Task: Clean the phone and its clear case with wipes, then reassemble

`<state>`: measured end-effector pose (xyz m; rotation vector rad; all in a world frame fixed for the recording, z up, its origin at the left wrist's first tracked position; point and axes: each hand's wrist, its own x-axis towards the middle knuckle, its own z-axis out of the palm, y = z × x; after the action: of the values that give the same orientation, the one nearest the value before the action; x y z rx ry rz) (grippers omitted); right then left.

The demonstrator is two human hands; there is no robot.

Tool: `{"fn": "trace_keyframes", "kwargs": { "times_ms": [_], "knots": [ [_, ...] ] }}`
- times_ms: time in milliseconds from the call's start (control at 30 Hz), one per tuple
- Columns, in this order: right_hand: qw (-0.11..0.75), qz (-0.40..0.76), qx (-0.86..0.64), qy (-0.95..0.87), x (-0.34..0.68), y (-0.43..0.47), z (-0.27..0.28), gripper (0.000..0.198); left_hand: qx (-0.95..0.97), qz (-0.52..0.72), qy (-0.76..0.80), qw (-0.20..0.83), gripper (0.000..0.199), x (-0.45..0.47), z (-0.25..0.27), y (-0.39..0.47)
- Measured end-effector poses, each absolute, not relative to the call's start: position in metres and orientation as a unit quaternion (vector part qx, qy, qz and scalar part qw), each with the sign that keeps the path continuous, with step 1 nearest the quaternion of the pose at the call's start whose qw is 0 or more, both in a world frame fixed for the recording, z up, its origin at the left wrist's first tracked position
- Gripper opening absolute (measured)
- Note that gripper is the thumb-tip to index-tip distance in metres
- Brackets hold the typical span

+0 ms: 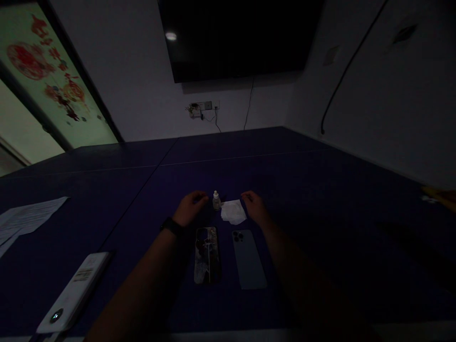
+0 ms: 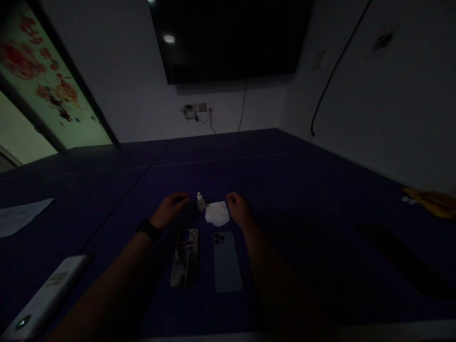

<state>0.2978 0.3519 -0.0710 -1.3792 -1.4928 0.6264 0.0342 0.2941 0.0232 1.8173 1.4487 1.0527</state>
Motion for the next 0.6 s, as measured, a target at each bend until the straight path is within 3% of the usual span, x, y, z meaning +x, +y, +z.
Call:
{"fn": "trace_keyframes", "kwargs": {
  "times_ms": [600],
  "knots": [
    [0.383,0.171,-0.593,-0.687,0.291,0.354,-0.079,0.02,0.692,0.412,0.522,0.281,0.032,0.056,0.005,0.329]
  ]
}}
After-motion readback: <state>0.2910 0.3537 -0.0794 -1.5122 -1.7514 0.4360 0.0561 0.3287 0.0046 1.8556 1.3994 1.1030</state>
